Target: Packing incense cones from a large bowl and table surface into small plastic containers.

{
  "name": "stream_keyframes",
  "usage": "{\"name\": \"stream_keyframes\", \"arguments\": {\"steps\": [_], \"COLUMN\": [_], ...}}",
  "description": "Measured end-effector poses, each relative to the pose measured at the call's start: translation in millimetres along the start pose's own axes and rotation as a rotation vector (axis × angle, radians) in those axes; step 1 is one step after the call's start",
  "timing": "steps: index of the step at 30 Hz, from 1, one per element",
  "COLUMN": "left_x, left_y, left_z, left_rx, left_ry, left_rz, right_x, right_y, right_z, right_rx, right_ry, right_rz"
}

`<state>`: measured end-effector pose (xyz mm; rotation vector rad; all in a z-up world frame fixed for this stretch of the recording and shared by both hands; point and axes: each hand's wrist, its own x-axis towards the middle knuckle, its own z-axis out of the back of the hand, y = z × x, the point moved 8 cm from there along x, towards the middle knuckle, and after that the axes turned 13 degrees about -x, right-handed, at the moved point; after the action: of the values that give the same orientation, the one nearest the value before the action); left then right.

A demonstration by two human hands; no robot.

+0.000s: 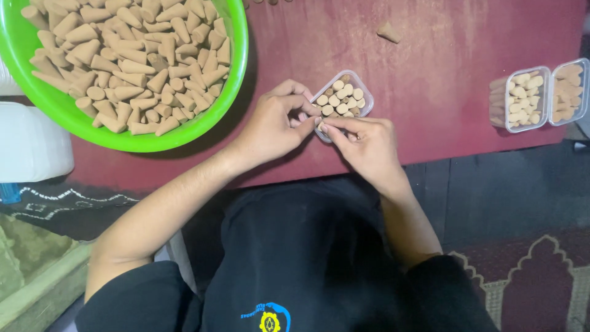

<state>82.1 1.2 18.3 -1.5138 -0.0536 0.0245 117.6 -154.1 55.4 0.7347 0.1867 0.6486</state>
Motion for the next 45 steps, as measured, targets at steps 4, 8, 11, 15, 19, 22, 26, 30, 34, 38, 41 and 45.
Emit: {"name": "stream_keyframes", "arguments": {"steps": [4,8,11,15,19,22,26,30,34,38,41,45], "left_x": [-4.5,-15.1,-22.3,-26.2,-27.7,-28.1,-28.1,-27.8,-29.1,-28.5,-28.5,-24.1], "left_y": [11.8,13.0,27.9,34.1,31.8,37.2,36.6,35.1,34.4,32.8,29.4,21.1], "left_z": [0.8,-4.3,-9.0,-13.2,-13.4,-15.2,-15.8,-14.5,-15.0,-14.4,-14.7,-15.2], "left_rx": [-0.092,-0.176,-0.314,-0.434,-0.49,-0.48,-0.435,-0.434,-0.428,-0.423,-0.419,-0.371], "left_ry": [-0.118,-0.178,-0.243,-0.27,-0.287,-0.302,-0.309,-0.337,-0.345,-0.336,-0.313,-0.279], "left_rz": [0.033,0.074,0.163,0.189,0.161,0.159,0.171,0.141,0.13,0.123,0.149,0.168], "right_x": [0.3,-2.1,-3.3,-2.5,0.8,4.5,8.3,9.3,8.8,8.6,9.6,6.3], "right_y": [6.7,-0.6,-2.2,2.6,12.8,4.2,-6.7,-8.7,-9.2,-10.4,-9.1,-10.4], "right_z": [2.3,-0.3,-2.1,-4.6,-9.2,-12.4,-17.9,-13.5,-10.6,-9.3,-9.7,-10.9], "right_rx": [-0.05,-0.053,-0.122,-0.324,-0.541,-0.612,-0.572,-0.444,-0.362,-0.311,-0.3,-0.444], "right_ry": [-0.004,-0.017,-0.019,0.037,0.2,0.334,0.393,0.279,0.22,0.209,0.225,0.219], "right_rz": [-0.009,-0.03,-0.029,-0.026,-0.061,-0.101,-0.128,-0.056,-0.045,-0.064,-0.084,-0.088]}}
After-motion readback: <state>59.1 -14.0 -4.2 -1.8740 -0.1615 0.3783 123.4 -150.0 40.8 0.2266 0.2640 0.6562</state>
